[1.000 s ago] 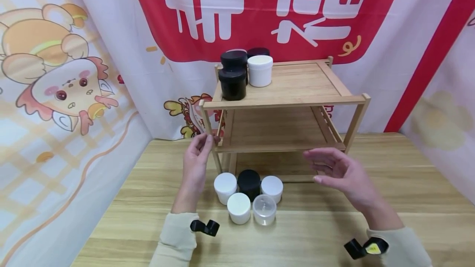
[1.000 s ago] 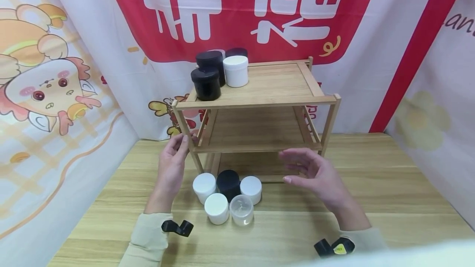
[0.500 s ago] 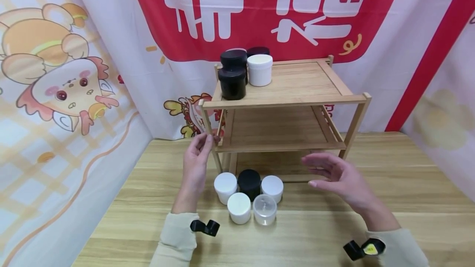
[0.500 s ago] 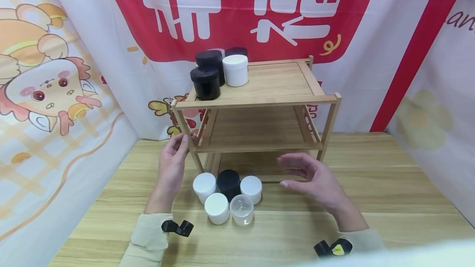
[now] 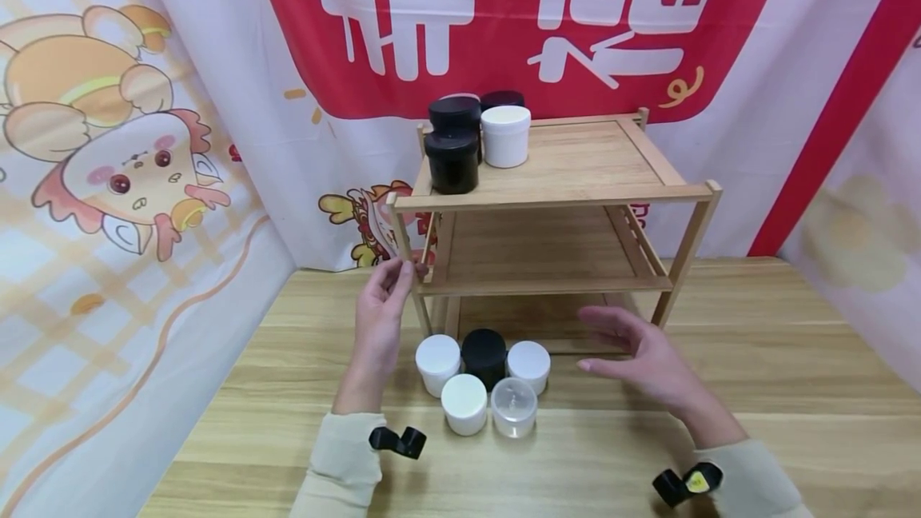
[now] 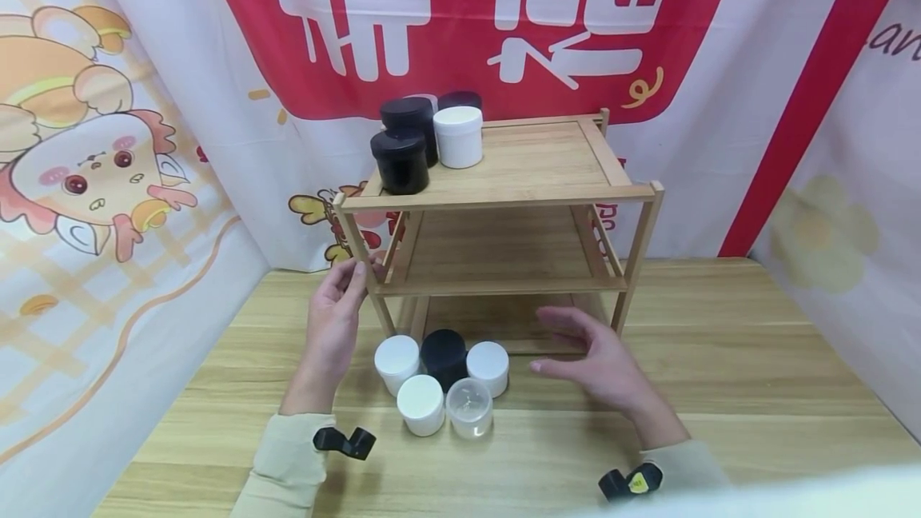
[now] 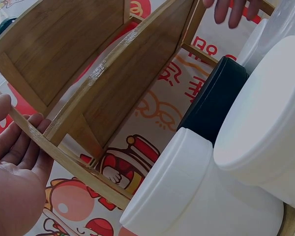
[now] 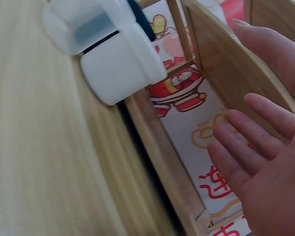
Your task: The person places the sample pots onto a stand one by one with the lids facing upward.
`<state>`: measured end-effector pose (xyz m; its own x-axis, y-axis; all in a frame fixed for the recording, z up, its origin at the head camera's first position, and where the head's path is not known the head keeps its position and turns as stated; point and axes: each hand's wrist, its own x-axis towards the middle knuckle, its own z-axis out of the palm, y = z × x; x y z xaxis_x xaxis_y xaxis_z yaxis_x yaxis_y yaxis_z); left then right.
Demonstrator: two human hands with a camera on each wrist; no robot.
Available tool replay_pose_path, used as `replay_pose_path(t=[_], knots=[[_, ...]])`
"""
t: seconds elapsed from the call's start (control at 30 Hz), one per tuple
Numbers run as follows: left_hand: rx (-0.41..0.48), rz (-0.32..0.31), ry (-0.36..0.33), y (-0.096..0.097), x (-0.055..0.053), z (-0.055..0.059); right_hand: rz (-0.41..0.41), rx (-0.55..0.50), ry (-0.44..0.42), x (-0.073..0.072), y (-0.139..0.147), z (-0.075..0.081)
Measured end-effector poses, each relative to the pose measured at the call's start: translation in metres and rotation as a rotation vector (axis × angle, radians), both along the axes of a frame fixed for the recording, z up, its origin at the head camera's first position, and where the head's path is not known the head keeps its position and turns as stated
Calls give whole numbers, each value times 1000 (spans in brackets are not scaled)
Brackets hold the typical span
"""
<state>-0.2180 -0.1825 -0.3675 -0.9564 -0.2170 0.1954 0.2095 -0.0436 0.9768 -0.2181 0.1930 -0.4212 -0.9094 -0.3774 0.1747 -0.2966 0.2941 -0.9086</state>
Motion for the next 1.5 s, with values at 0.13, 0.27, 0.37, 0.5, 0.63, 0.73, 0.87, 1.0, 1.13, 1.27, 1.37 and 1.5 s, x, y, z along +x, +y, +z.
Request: replay_pose_path(t=[0.13, 0.27, 0.37, 0.5, 0.63, 0.73, 0.87, 1.0, 1.13, 1.27, 1.37, 1.5], knots=[[-7, 7, -16, 0, 0, 0, 4, 27, -9, -1, -3, -7], [-12, 15, -25, 0, 1, 0, 19, 37, -19, -2, -8, -13], [-15, 16, -20, 0, 0, 0, 17, 59, -17, -2, -11, -17], [-10, 13, -9, 0, 1, 0, 15, 83, -13, -3, -15, -22], [-10, 14, -4, 2, 2, 2, 45, 61, -25, -5, -19, -26], [-13, 14, -3, 2, 2, 2, 77, 31, -51, -4, -23, -28], [-17, 15, -7, 2, 3, 2, 93, 21, -70, -1, -26, -29], [-20, 17, -6, 2, 3, 2, 83, 30, -66, 0, -29, -31], [-19, 11, 2, 2, 2, 1, 66, 37, -65, 1, -31, -32], [-19, 5, 5, 1, 2, 1, 49, 60, -60, 1, -32, -32], [-21, 7, 5, 1, 1, 0, 29, 83, -67, 1, -33, -33], [-11, 4, 17, 1, 1, 1, 6, 108, -49, 0, -35, -37]])
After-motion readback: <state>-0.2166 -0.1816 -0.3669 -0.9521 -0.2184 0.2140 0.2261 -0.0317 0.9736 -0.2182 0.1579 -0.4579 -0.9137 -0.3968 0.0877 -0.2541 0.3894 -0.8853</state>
